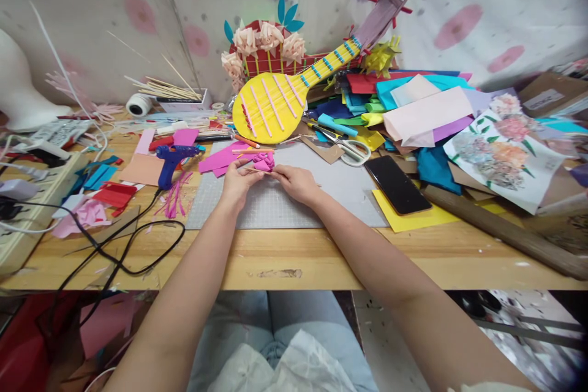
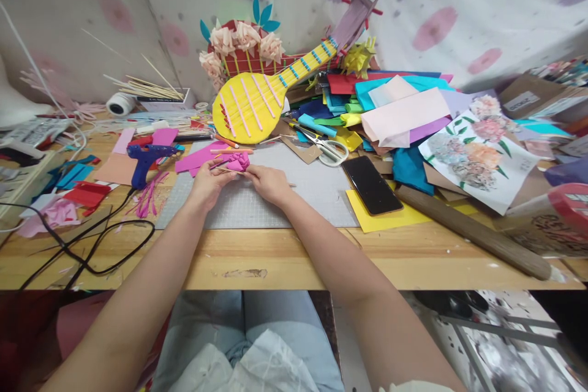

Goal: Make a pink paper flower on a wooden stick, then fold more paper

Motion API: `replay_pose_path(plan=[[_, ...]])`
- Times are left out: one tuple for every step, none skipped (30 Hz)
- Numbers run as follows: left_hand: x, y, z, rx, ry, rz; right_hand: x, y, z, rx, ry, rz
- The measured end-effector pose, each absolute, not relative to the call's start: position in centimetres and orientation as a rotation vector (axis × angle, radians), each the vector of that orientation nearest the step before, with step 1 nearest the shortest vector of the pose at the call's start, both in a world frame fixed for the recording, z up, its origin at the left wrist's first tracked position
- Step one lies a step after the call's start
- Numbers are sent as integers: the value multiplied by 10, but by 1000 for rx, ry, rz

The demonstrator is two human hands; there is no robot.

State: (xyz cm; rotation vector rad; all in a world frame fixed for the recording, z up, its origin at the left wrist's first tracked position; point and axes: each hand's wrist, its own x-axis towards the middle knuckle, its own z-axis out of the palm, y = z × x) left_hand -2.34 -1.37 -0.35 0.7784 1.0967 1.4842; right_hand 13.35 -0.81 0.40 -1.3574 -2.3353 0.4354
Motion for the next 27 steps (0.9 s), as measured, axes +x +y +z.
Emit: replay_pose_path(plan=[[-23, -14, -3, 768, 1094, 1488, 134, -8, 4, -1350, -2337, 449], [-22, -14, -3, 750, 1090, 1493, 134, -8, 3, -1343, -2337, 461], [-22, -14, -3, 726, 1083, 1493, 133, -8, 3, -1341, -2337, 472], [-21, -14, -3, 695, 1078, 1490, 132, -8, 2, -1345, -2339, 482], [-20, -15, -3, 660, 1070, 1485, 131, -8, 2, -1355, -2344, 492], [-19, -15, -4, 623, 1060, 1480, 129, -9, 2, -1368, -2351, 500], [-18, -15, -4, 589, 1046, 1478, 128, -9, 2, -1381, -2356, 507], [-18, -14, -4, 560, 1028, 1481, 126, -10, 1, -1389, -2361, 515], [-17, -14, -4, 534, 1009, 1488, 124, -10, 1, -1391, -2364, 523], [-16, -14, -4, 515, 990, 1495, 122, -11, 1, -1389, -2363, 531], [-16, -14, -4, 500, 973, 1501, 121, -11, 2, -1388, -2359, 537], [-15, -13, -3, 487, 962, 1505, 120, -12, 2, -1386, -2357, 543], [-15, -13, -2, 476, 958, 1509, 119, -12, 3, -1388, -2355, 547], [-14, -13, -2, 464, 960, 1514, 119, -13, 3, -1398, -2351, 548], [-14, -13, -1, 451, 966, 1522, 119, -14, 3, -1408, -2343, 547], [-13, -13, 0, 437, 975, 1533, 120, -14, 3, -1416, -2328, 541], [-13, -13, 0, 425, 982, 1547, 120, -15, 2, -1422, -2311, 531], [-13, -13, 1, 416, 986, 1563, 121, -15, 2, -1422, -2296, 517], [-13, -13, 1, 411, 985, 1578, 121, -15, 1, -1416, -2287, 499], [-13, -13, 1, 409, 984, 1592, 121, -15, 0, -1406, -2284, 480], [-13, -13, 2, 408, 983, 1602, 121, -15, 0, -1398, -2286, 461], [-13, -13, 2, 408, 983, 1609, 121, -15, -1, -1395, -2288, 443], [-13, -13, 2, 407, 985, 1613, 121, -15, -1, -1396, -2288, 428], [-13, -13, 2, 405, 990, 1614, 121, -15, 0, -1403, -2287, 417], [-13, -13, 2, 405, 996, 1614, 120, -15, 0, -1414, -2286, 408], [-13, -12, 2, 404, 1002, 1617, 119, -15, 1, -1428, -2292, 404], [-13, -12, 2, 406, 1008, 1621, 118, -15, 1, -1442, -2303, 404]])
